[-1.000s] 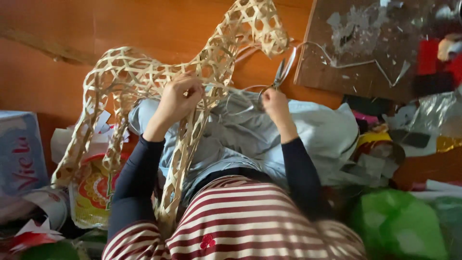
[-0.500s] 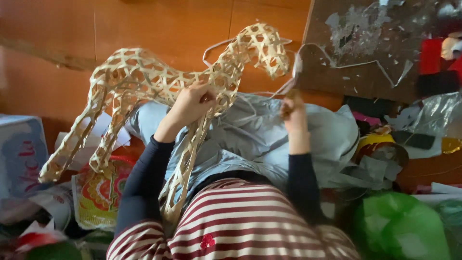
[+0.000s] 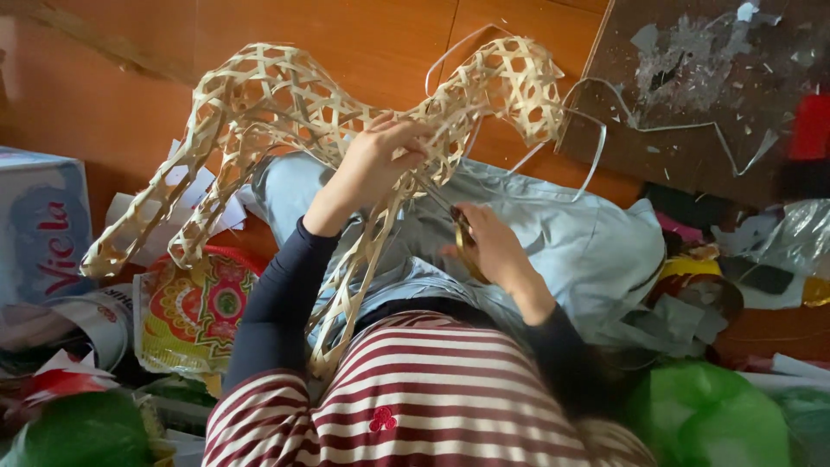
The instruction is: Assembling and weaving a decorative animal figure using bamboo strips and tape.
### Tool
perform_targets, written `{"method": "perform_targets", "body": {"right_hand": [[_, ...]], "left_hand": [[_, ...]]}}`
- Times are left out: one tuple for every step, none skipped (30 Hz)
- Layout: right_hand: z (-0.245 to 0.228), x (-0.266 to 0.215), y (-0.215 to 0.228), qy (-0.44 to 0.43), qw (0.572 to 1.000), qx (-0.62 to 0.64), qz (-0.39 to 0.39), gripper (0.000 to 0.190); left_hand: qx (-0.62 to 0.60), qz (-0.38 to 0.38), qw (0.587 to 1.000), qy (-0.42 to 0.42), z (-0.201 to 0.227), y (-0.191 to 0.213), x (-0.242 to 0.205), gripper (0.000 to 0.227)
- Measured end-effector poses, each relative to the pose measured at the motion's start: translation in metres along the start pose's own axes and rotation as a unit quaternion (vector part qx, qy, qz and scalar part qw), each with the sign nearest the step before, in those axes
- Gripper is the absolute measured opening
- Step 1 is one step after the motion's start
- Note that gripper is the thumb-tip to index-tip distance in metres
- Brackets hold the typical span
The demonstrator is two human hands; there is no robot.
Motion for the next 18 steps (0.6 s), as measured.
{"method": "perform_targets", "body": {"right_hand": [[-0.007,0.004,0.001,0.016,1.000,0.004,0.021,0.071],[-0.013,0.008,0.001,0.031,0.999,0.007,0.041,0.077],[-0.019,0.011,0.003,0.032,0.999,0.007,0.042,0.077],[-0.025,0.014,0.005,0.025,0.999,0.008,0.037,0.074],[-0.030,0.016,0.007,0.016,0.999,0.010,0.034,0.072],[-0.022,0.025,-0.004,0.015,0.999,0.010,0.035,0.072],[-0.015,0.032,-0.015,0.090,0.992,0.079,0.036,0.066],[-0.008,0.040,-0.025,0.165,0.975,0.147,0.036,0.059],[-0.008,0.038,-0.032,0.163,0.975,0.147,0.037,0.059],[-0.006,0.038,-0.039,0.042,0.972,0.230,-0.024,0.049],[-0.004,0.038,-0.048,-0.080,0.944,0.306,-0.089,0.039],[-0.002,0.032,-0.045,-0.081,0.944,0.307,-0.088,0.039],[0.000,0.026,-0.044,-0.107,0.930,0.333,-0.114,0.035],[0.003,0.020,-0.043,-0.132,0.914,0.358,-0.139,0.032],[0.023,0.015,-0.029,-0.135,0.913,0.359,-0.137,0.032],[0.043,0.010,-0.015,-0.056,0.956,0.258,-0.125,0.036],[0.063,0.001,-0.004,0.022,0.982,0.153,-0.110,0.040],[0.094,-0.001,0.010,0.017,0.982,0.155,-0.109,0.040]], "left_hand": [[0.039,0.002,0.998,-0.048,-0.002,-0.002,-0.002,0.039],[0.078,0.003,0.992,-0.097,-0.003,-0.004,-0.004,0.038],[0.078,0.004,0.992,-0.097,-0.002,-0.005,-0.004,0.038],[0.106,-0.004,0.986,-0.129,0.000,-0.006,-0.005,0.033],[0.132,-0.012,0.978,-0.161,0.002,-0.009,-0.005,0.028],[0.132,-0.012,0.978,-0.163,0.006,-0.009,-0.004,0.028],[0.156,-0.027,0.971,-0.177,0.010,-0.009,-0.004,0.028],[0.181,-0.041,0.964,-0.192,0.014,-0.009,-0.003,0.029],[0.179,-0.041,0.964,-0.193,0.015,-0.011,-0.004,0.029],[0.178,-0.034,0.962,-0.204,0.016,-0.012,-0.004,0.028],[0.176,-0.028,0.960,-0.215,0.017,-0.013,-0.004,0.026],[0.175,-0.029,0.960,-0.216,0.016,-0.013,-0.003,0.026],[0.168,0.000,0.960,-0.223,0.016,-0.012,-0.003,0.021],[0.160,0.028,0.959,-0.230,0.015,-0.011,-0.002,0.017],[0.157,0.026,0.960,-0.232,0.013,-0.006,-0.002,0.017],[0.164,0.060,0.960,-0.220,0.011,0.001,-0.003,0.015],[0.168,0.093,0.959,-0.207,0.009,0.005,-0.005,0.013],[0.164,0.090,0.960,-0.208,0.014,0.010,-0.008,0.013]]}}
Point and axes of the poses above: each hand's wrist, its own x-axis towards the middle knuckle, its own y-axis out of the back of the hand, z = x × y, the point moved 1 cm from there along x, towards the middle knuckle, and after that the axes turned 15 degrees about -y, right-handed, at the moved point
